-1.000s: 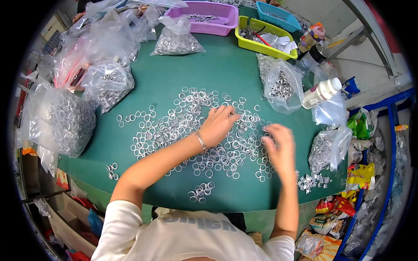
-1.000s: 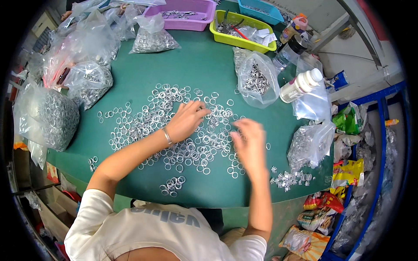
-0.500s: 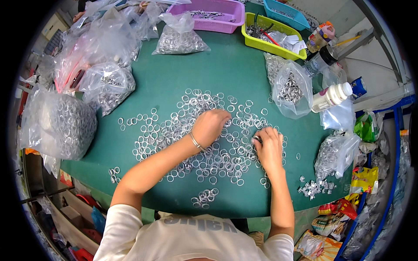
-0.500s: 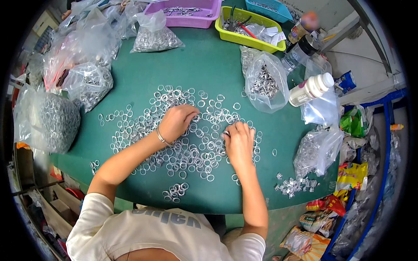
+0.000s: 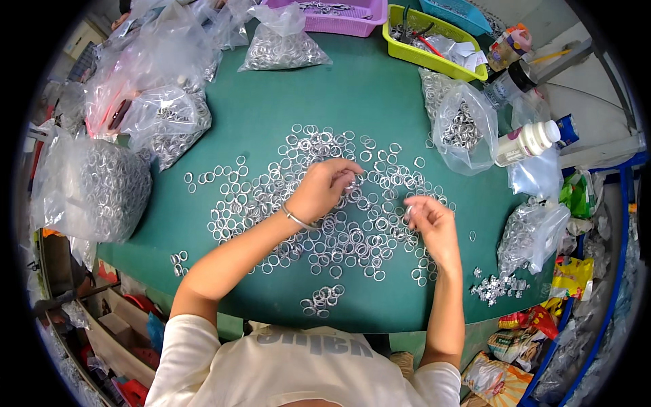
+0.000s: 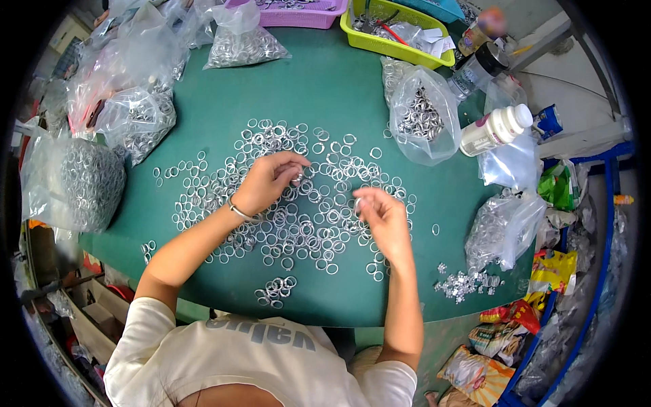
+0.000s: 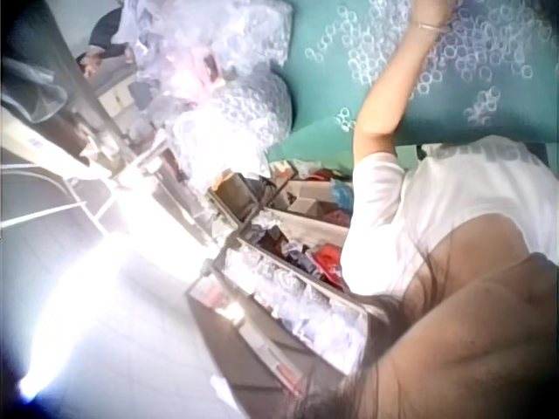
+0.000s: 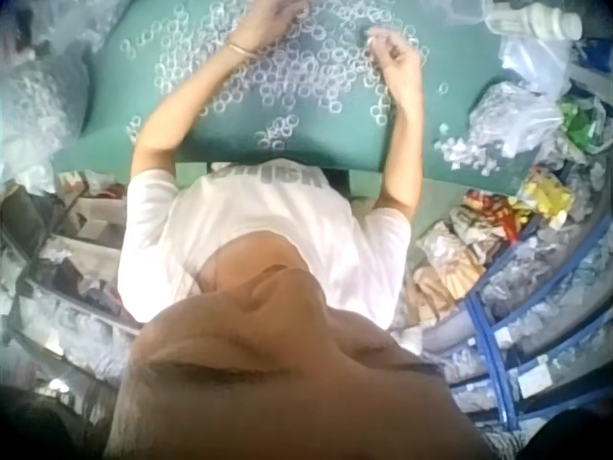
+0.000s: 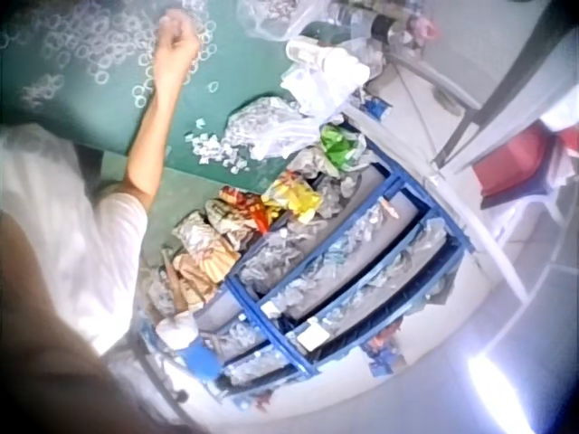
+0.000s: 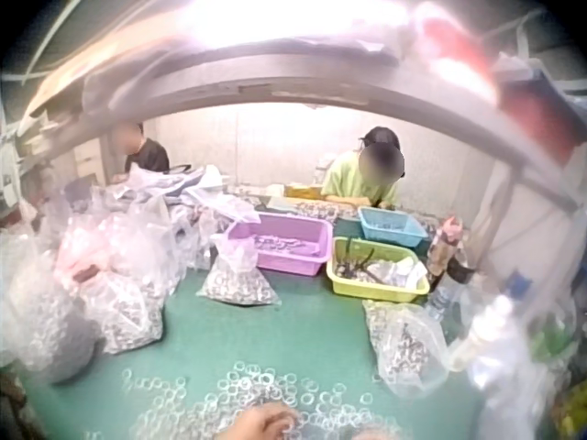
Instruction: The person picks up small metal rings by hand and sorts them on a table, occasionally moving bags of rings and reaching into a plastic container.
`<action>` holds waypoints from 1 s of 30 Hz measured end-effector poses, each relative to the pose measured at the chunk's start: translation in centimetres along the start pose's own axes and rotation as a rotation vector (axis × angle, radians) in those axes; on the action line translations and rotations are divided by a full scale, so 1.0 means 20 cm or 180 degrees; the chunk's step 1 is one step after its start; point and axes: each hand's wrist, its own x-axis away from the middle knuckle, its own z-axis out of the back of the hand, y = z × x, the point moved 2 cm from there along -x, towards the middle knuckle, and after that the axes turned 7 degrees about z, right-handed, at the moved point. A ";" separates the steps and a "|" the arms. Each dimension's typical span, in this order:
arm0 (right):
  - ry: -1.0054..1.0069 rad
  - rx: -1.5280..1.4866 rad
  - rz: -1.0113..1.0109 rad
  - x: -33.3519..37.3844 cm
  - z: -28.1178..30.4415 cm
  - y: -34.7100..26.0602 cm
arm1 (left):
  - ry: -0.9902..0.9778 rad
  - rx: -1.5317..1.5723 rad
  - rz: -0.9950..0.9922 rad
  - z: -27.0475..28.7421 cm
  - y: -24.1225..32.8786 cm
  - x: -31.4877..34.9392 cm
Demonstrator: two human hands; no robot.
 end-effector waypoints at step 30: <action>0.0237 0.2652 0.1689 0.11 -0.15 -0.06 | 0.0344 -0.2354 -0.1100 -0.13 0.01 0.14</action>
